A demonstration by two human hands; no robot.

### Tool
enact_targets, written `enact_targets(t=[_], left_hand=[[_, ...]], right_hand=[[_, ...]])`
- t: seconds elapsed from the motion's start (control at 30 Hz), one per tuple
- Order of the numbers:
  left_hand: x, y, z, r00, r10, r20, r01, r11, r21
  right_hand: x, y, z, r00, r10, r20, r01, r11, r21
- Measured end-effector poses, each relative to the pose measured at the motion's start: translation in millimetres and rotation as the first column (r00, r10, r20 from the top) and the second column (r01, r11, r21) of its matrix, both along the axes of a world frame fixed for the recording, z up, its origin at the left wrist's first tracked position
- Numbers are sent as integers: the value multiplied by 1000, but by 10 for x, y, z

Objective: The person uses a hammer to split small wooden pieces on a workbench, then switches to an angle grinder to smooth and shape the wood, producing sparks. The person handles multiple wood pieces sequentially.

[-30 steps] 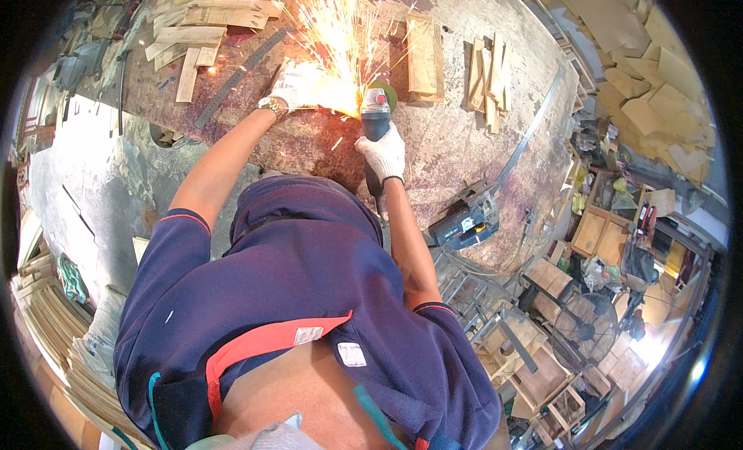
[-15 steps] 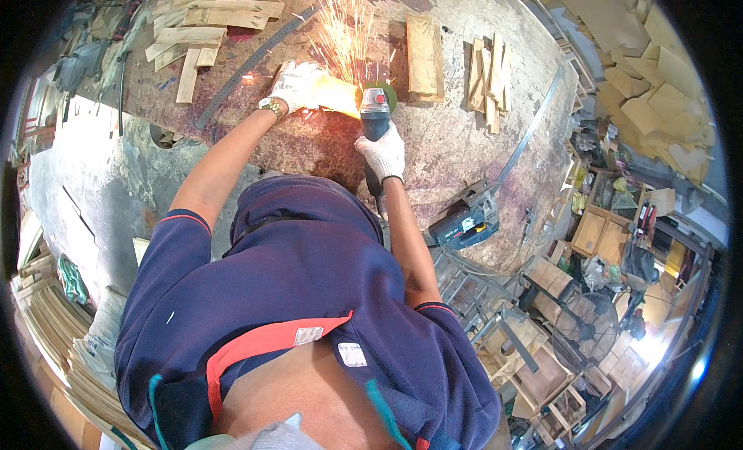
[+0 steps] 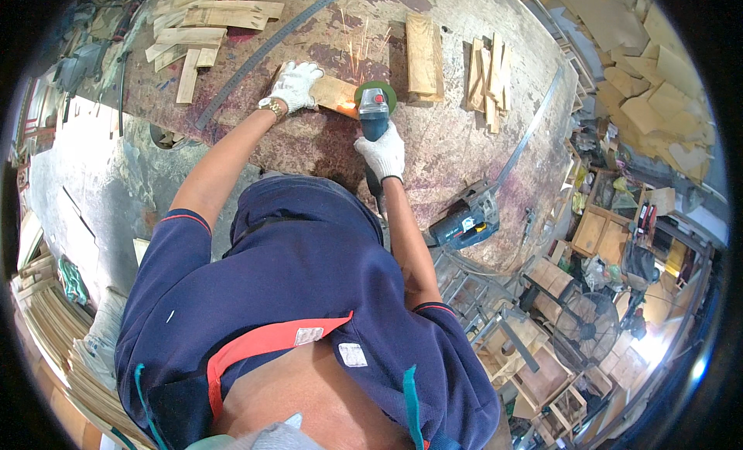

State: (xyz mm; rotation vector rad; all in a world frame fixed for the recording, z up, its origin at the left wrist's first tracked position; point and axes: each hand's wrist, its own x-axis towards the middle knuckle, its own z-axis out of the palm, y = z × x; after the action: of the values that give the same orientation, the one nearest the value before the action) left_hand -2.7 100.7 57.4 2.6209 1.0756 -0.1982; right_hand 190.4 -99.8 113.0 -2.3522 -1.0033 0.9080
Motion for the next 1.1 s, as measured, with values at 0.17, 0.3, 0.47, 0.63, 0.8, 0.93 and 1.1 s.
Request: enact_targets(t=[0.17,0.3,0.47,0.63,0.8,0.93,1.1], left_hand=[[1,-27,112,1000,0,16,0,1000,-11],[-21,-4,51,999,-22,43,21,1000,22],[-38,2,44,997,-56,45,54,998,42],[-68,23,-2,993,-119,8,118,990,80],[-95,67,393,971,-204,-125,187,973,-137],[-144,294,351,1000,-21,22,20,998,61],[-149,371,-125,994,29,109,-44,989,138]], right_hand=[[12,-2,-11,999,8,31,-8,1000,-16],[4,-10,-3,1000,-1,20,1,1000,7],[-78,-143,44,990,-133,-49,139,979,151],[-84,-241,113,983,-181,-43,186,966,177],[-54,-470,258,961,-263,-88,277,934,226],[51,-617,271,950,-311,-32,312,934,177],[103,-742,201,940,-325,-99,339,921,191]])
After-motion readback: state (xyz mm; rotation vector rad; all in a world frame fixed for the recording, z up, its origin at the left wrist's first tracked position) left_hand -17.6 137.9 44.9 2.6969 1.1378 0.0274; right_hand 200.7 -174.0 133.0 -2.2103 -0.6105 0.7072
